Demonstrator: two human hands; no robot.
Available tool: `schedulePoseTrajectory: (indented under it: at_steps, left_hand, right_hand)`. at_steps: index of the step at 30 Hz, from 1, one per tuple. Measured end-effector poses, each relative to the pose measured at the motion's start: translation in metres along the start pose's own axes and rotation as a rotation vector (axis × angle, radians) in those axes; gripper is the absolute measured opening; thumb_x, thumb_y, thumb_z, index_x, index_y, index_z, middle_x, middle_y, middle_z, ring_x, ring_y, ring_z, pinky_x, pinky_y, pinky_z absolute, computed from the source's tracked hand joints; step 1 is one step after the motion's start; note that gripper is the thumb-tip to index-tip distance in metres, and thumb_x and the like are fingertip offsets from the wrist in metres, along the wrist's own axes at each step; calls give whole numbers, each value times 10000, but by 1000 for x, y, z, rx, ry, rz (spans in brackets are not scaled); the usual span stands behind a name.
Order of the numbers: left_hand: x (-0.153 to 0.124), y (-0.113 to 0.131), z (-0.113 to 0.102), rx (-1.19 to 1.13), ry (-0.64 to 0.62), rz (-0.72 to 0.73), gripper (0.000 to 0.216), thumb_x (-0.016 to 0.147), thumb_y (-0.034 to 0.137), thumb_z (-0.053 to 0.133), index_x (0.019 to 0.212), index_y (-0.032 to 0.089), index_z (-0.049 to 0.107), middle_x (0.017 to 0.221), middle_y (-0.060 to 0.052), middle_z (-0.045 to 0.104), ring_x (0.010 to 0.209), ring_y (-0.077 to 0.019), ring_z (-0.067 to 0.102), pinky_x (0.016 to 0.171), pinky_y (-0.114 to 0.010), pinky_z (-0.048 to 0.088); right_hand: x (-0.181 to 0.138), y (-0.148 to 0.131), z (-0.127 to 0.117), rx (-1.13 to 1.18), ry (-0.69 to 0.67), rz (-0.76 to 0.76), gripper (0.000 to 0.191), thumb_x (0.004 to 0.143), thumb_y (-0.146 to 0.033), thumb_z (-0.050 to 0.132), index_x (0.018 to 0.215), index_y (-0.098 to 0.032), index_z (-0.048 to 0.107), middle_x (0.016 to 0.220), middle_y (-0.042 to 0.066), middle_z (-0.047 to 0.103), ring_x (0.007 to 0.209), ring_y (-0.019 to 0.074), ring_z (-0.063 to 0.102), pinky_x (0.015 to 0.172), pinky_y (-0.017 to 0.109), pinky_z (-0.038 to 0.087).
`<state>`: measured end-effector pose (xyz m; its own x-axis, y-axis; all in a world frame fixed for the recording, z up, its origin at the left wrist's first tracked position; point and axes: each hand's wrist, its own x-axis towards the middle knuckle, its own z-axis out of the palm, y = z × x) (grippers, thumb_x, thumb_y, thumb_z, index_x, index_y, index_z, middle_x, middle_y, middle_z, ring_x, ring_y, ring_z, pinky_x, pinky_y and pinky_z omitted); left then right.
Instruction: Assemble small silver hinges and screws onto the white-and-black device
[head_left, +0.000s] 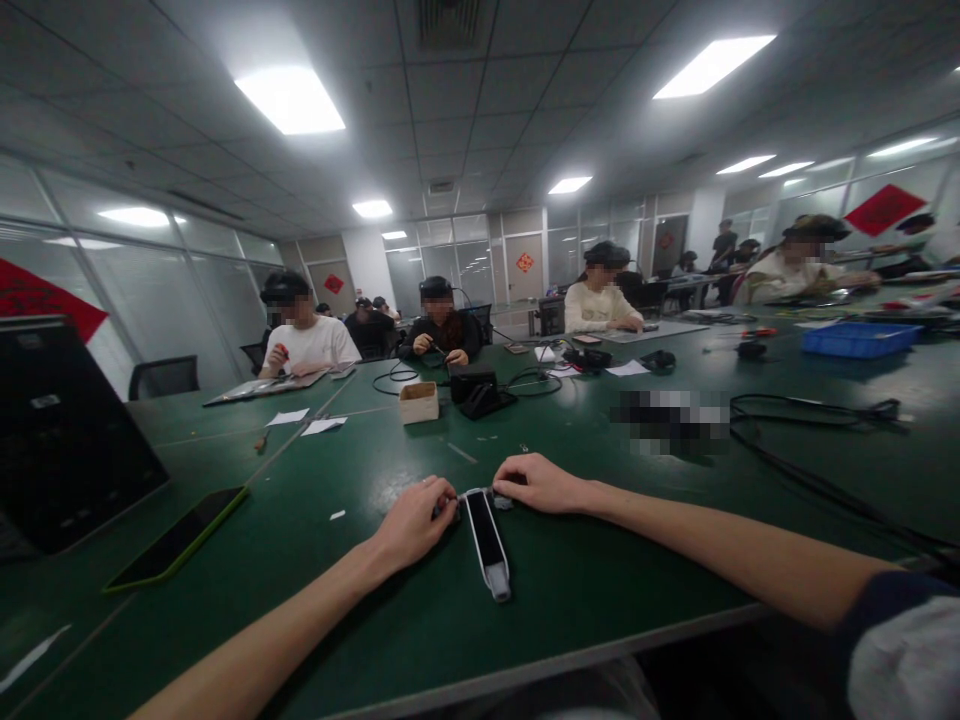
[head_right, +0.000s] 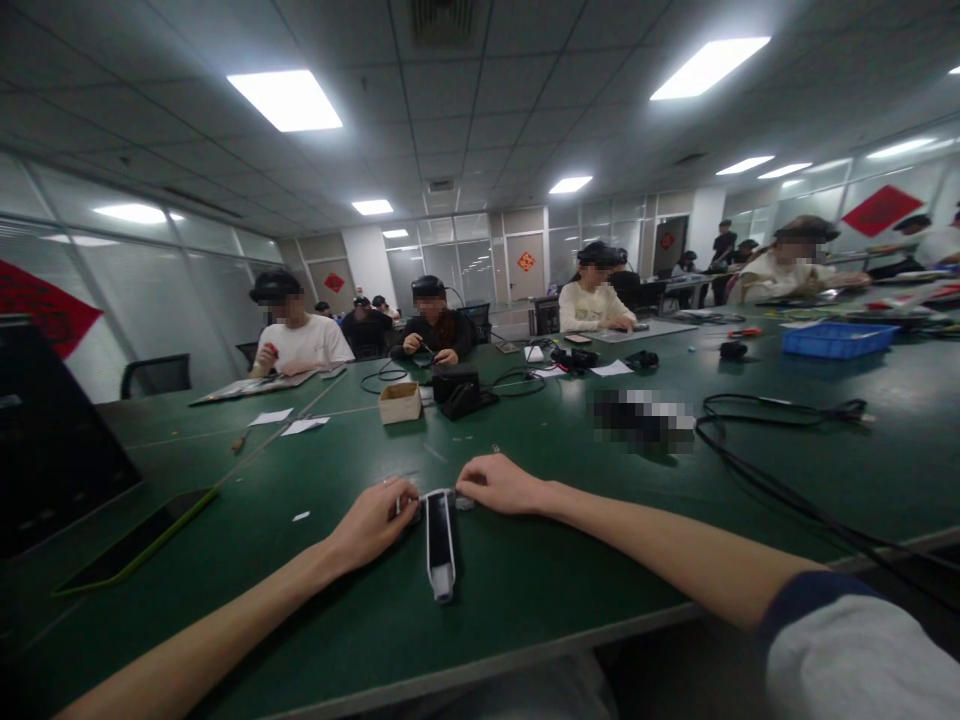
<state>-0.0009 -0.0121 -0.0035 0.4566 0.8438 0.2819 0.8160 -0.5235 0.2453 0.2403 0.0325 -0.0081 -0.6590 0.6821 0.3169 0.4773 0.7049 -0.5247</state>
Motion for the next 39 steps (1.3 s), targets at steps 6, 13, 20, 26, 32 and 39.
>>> schedulePoseTrajectory:
  at_steps: [6,13,20,26,32,39]
  left_hand:
    - [0,-1,2,15,10,15,159,882,257,450,898,177,586,840,-39,605,735,-171,566,666,-278,424]
    - [0,-2,3,17,17,24,153,879,248,444,893,180,581,829,-33,599,731,-166,564,663,-271,421]
    - [0,-3,3,-4,26,36,162,888,265,440,885,179,577,819,-25,591,706,-155,555,651,-268,416]
    - [0,-4,4,-7,26,30,158,890,265,444,879,180,576,817,-26,592,714,-157,557,652,-269,416]
    - [1,-6,6,-4,33,39,153,888,264,455,890,181,584,825,-25,592,709,-155,556,641,-267,414]
    - [1,-4,5,8,36,33,126,874,231,471,882,180,586,809,-25,601,709,-155,564,651,-269,418]
  right_hand:
    - [2,2,3,-16,35,5,206,870,-329,527,909,-156,632,837,34,633,712,141,561,632,250,440]
    - [2,1,2,-43,59,-13,263,919,-317,459,900,-150,662,883,60,658,802,163,582,726,275,433]
    - [0,-1,1,-38,56,-16,350,951,-333,389,830,-153,664,837,47,653,769,153,573,733,272,420]
    - [1,2,2,-33,101,-26,360,958,-333,375,846,-159,670,859,43,661,799,152,581,761,272,407]
    - [1,1,1,-43,82,-30,388,966,-332,349,841,-154,670,847,45,659,777,147,582,746,269,412]
    - [1,3,1,-90,68,-79,409,971,-329,324,839,-149,668,823,52,652,757,151,574,731,271,414]
